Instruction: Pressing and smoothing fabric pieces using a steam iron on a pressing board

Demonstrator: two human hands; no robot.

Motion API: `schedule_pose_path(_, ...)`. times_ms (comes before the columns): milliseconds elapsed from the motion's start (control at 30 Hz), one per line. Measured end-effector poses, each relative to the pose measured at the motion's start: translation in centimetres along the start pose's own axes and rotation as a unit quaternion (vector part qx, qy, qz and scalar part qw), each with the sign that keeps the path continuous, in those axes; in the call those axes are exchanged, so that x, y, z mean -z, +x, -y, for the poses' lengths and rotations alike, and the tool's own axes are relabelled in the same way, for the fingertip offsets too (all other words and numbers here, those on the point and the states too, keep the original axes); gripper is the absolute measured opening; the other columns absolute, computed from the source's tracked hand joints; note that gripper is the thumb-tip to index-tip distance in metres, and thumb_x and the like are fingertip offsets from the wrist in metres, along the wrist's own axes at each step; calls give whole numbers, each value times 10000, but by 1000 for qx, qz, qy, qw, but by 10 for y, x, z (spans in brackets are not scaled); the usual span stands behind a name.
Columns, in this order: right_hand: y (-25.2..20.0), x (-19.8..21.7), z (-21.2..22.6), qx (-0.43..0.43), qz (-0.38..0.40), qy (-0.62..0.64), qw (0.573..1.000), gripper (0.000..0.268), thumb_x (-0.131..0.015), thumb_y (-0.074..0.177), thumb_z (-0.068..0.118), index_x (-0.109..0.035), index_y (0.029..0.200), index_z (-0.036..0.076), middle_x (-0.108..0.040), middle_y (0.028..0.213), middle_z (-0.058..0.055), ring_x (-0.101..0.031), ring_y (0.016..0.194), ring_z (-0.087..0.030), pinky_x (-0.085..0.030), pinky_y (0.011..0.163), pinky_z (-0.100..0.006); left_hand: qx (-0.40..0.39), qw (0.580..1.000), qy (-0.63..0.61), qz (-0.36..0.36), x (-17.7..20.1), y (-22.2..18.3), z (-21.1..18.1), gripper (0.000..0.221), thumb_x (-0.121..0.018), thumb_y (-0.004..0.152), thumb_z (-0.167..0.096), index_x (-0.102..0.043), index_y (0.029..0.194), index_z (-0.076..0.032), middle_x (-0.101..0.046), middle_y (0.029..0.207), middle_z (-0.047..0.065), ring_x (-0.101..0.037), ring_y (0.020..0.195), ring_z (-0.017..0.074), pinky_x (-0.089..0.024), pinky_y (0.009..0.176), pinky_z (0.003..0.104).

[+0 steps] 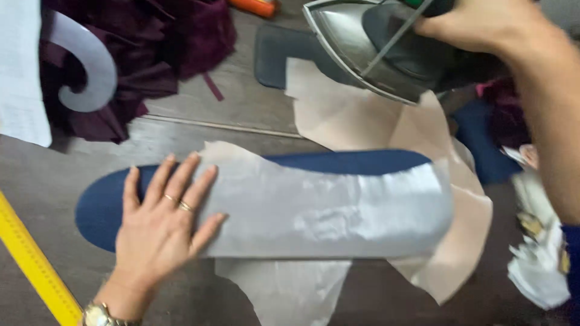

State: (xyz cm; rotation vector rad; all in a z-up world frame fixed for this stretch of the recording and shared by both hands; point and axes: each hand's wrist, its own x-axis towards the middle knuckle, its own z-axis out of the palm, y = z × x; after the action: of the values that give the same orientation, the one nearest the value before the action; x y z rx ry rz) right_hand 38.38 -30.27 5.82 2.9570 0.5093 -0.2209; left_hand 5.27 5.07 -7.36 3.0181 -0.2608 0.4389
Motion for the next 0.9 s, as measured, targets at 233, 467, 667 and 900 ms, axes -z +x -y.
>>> schedule_pose_path(233, -162, 8, -24, -57, 31, 31, 997, 318, -755, 800, 368, -702, 713, 66, -541, 575, -78, -454, 538, -204, -385, 554, -363, 6, 1000, 9, 17, 1, -5, 0, 650, -390, 899, -592, -517, 1424, -231, -509, 1489, 44, -439, 1379, 258, -232, 1151, 521)
schedule_pose_path(467, -224, -47, -36, -150, 119, 28, 981, 404, -734, 738, 326, -747, 1131, 234, -766, 747, -148, -728, 684, -243, -467, 623, -381, -5, 1000, -4, -14, -1, -6, 1, 620, -430, 917, -556, -525, 1414, -198, -516, 1468, 58, -459, 1347, 283, -250, 1117, 541)
schedule_pose_path(667, -225, -73, -43, -135, 115, -2, 984, 241, -645, 738, 379, -731, 731, 153, -712, 651, -158, -696, 701, -337, -461, 666, -374, -1, 1000, -9, -6, -1, -3, 2, 636, -436, 903, -559, -507, 1409, -182, -509, 1458, 55, -444, 1344, 258, -227, 1120, 527)
schedule_pose_path(900, -213, -34, 44, -72, 138, -44, 987, 418, -628, 682, 399, -702, 1093, 397, -754, 880, -104, -652, 965, -380, -513, 791, -456, -5, 999, -35, -3, -2, -5, 3, 637, -430, 930, -541, -467, 1440, -161, -445, 1502, 72, -403, 1369, 282, -201, 1124, 543)
